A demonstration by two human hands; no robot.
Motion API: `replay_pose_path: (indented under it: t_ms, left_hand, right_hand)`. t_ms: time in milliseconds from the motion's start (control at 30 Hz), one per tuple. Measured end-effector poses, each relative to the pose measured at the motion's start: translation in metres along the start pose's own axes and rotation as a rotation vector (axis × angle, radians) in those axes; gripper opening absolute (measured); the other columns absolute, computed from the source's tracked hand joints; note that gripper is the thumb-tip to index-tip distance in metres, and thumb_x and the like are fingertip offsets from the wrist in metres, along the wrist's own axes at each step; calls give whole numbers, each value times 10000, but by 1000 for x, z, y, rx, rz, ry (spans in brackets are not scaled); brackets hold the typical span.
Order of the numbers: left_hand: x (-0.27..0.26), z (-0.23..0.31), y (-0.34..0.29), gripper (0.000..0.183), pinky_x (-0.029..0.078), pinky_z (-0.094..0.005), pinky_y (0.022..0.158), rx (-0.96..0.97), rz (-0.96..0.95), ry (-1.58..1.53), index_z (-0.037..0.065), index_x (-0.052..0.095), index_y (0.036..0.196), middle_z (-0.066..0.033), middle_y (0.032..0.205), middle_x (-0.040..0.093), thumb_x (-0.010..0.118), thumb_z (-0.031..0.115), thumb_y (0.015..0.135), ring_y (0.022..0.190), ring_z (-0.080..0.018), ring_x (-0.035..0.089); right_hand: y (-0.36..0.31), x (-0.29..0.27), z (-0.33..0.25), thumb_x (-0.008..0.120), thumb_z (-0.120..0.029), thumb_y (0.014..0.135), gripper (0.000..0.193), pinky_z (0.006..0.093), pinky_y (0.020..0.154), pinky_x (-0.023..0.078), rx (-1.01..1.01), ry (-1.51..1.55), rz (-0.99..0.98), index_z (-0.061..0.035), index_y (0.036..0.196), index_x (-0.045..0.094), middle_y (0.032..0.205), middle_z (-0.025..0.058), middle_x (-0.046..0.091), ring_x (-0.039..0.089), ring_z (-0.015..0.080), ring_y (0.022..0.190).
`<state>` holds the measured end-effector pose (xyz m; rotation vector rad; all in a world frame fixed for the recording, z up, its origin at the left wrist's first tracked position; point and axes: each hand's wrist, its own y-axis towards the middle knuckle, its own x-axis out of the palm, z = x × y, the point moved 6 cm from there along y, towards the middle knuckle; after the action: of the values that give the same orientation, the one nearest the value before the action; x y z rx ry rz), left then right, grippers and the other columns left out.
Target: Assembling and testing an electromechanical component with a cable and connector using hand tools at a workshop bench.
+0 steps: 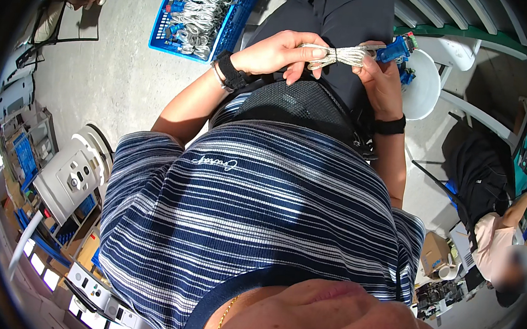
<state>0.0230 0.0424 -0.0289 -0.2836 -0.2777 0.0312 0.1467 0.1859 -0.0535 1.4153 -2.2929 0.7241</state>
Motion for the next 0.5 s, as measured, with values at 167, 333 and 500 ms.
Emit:
replay_pose_path:
  t_ms: [167,333,500]
  left_hand:
    - [-3,-17,9,338,390,-167,505,-20,-17,-31,20,513,1224,4,761,577,512,252,978,529,-35,509]
    - [-13,-41,24,330,399,-168,600,-66,-7,-75,27,543,1190,51,769,520,604,222,931,650,-29,479]
    - [-30,-59,31,321,424,-157,607,-120,-15,-226,20,534,1185,29,830,568,611,192,924,682,-33,507]
  right_hand:
    - [2,3,0,628,-75,882,282,253,709,481,13,-140,41,-1,1133,523,959,84,617,595,134,784]
    - [7,7,-2,620,-67,884,279,227,675,469,-2,-245,37,5,1138,529,928,77,627,598,121,757]
    - [8,1,-1,605,-82,898,280,217,663,456,14,-274,56,9,1154,534,903,66,629,600,118,767]
